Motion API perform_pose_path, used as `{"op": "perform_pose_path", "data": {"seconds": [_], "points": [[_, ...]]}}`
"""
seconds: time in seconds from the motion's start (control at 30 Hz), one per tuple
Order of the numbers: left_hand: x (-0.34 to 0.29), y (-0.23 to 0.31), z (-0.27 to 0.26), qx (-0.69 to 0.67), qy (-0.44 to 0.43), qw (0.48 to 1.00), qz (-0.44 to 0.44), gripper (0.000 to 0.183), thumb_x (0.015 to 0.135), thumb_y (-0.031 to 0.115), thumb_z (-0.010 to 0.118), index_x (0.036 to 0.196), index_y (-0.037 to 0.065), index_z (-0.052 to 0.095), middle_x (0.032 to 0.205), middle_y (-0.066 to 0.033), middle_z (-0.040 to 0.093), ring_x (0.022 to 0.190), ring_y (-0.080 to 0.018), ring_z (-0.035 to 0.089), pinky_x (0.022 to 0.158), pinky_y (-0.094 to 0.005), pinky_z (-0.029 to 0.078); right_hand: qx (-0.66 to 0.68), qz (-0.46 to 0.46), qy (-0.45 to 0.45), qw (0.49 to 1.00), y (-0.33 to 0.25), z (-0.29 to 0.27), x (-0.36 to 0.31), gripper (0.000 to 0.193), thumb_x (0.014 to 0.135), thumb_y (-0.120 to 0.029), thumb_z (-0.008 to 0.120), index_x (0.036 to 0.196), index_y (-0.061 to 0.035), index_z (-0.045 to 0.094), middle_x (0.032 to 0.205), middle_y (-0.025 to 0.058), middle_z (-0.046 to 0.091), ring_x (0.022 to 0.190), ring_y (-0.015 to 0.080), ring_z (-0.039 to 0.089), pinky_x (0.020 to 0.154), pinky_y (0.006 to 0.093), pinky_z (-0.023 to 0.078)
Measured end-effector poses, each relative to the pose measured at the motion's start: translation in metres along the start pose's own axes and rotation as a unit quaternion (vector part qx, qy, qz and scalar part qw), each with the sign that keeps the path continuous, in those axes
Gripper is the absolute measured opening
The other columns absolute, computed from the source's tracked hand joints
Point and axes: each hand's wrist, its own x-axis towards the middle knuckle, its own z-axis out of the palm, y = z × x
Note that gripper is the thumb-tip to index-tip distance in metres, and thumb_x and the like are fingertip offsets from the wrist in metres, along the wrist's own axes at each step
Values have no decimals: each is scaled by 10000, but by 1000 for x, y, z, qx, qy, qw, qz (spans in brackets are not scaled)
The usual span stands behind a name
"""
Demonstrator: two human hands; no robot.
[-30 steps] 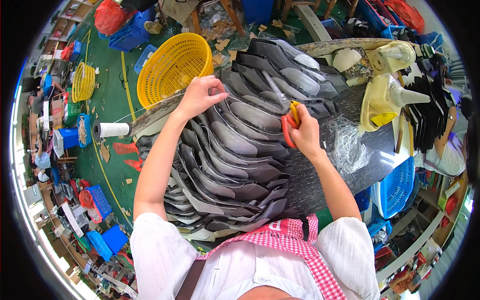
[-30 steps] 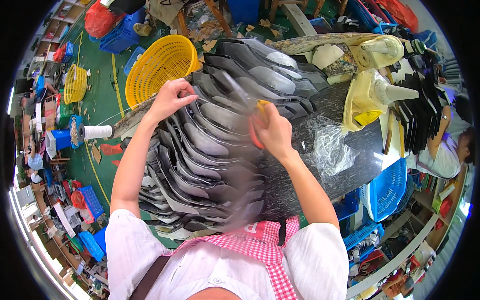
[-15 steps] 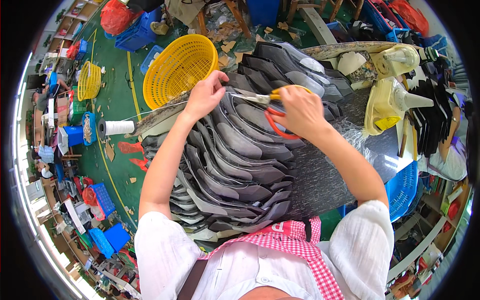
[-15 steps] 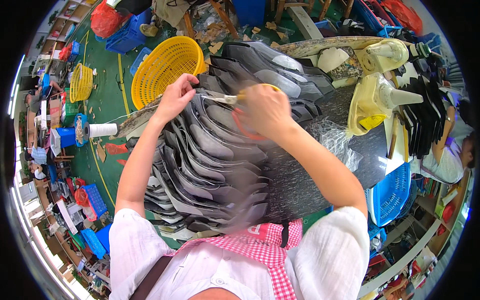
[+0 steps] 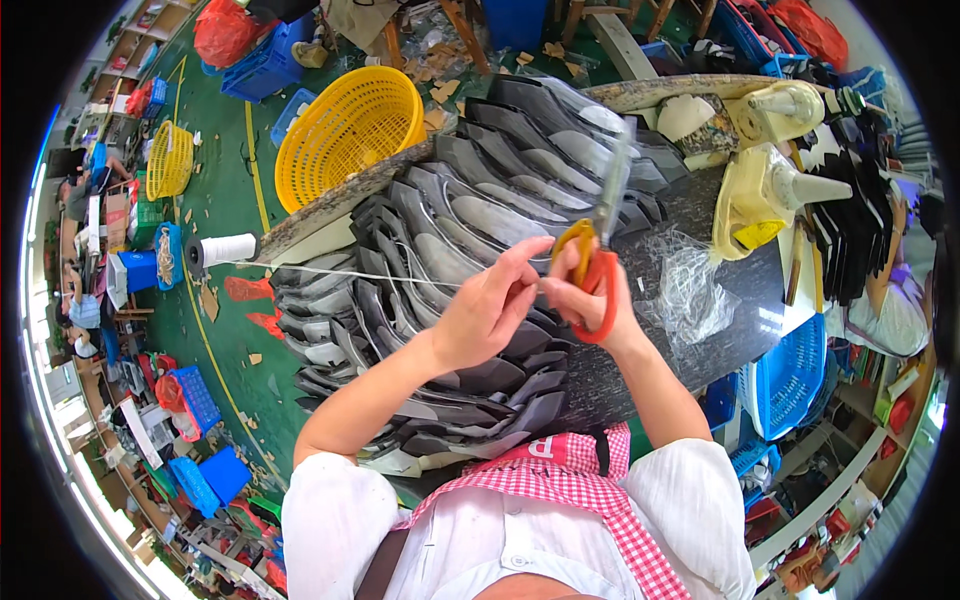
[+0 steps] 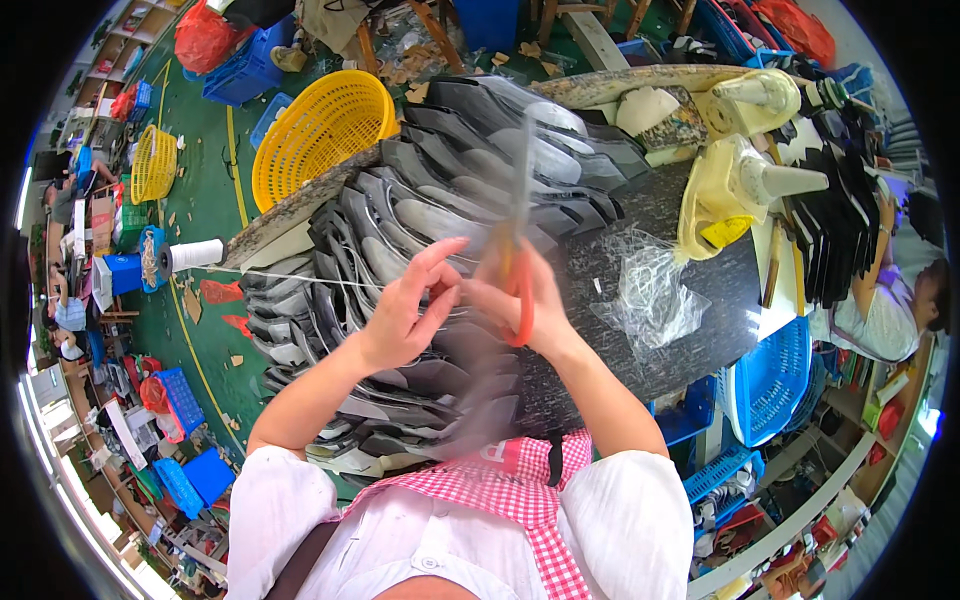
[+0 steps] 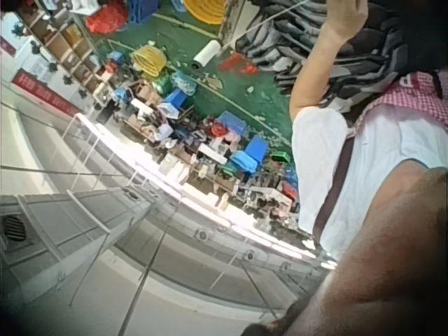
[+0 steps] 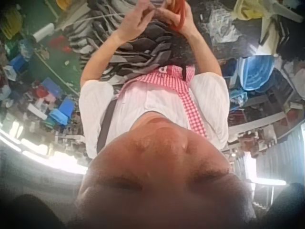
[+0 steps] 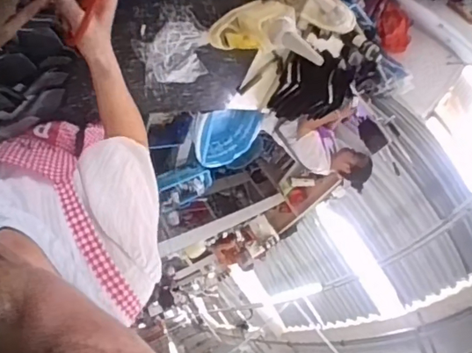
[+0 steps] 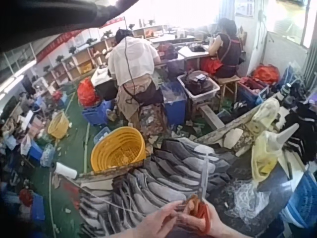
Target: Cutting off excess thread and separating shoe upper components using scissors.
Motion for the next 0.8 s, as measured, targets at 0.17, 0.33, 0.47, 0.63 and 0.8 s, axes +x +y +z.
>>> {"op": "perform_pose_path", "data": {"seconds": [0.17, 0.33, 0.47, 0.63, 0.8], "points": [[29, -16, -62, 299, 28, 954, -3, 72, 837, 107, 725, 871, 47, 708, 685, -18, 574, 598, -115, 509, 574, -256, 382, -100, -99, 182, 973, -11, -69, -4, 313, 837, -52, 739, 933, -97, 445, 712, 15, 583, 524, 61, 479, 448, 204, 360], [89, -51, -90, 296, -5, 953, -60, 130, 793, 161, 755, 826, 52, 694, 659, -17, 477, 620, -134, 472, 588, -289, 392, -359, -144, 201, 900, 23, -90, 47, 253, 847, -137, 734, 1007, -102, 541, 666, 74, 628, 614, 201, 650, 551, 313, 484], [123, -74, -93, 355, -55, 931, -69, 147, 768, 172, 760, 828, 55, 692, 657, -27, 448, 617, -153, 479, 583, -315, 391, -467, -229, 214, 827, 47, -105, 75, 346, 807, -236, 755, 1086, -127, 583, 773, 131, 681, 699, 328, 679, 571, 387, 513], [150, -93, -80, 469, -55, 880, -49, 196, 757, 213, 768, 780, 64, 642, 670, -61, 533, 634, -232, 563, 595, -361, 428, -559, -263, 210, 758, 45, -122, 78, 339, 781, -256, 778, 1045, -127, 610, 746, 72, 676, 633, 291, 667, 550, 374, 508], [135, -105, -109, 599, -17, 795, 97, 300, 823, 290, 763, 878, 61, 577, 684, -48, 601, 605, -209, 587, 581, -333, 424, -613, -164, 115, 765, -9, -107, 55, 488, 696, -398, 815, 1039, -103, 635, 882, 78, 670, 826, 254, 671, 662, 363, 528]]}}
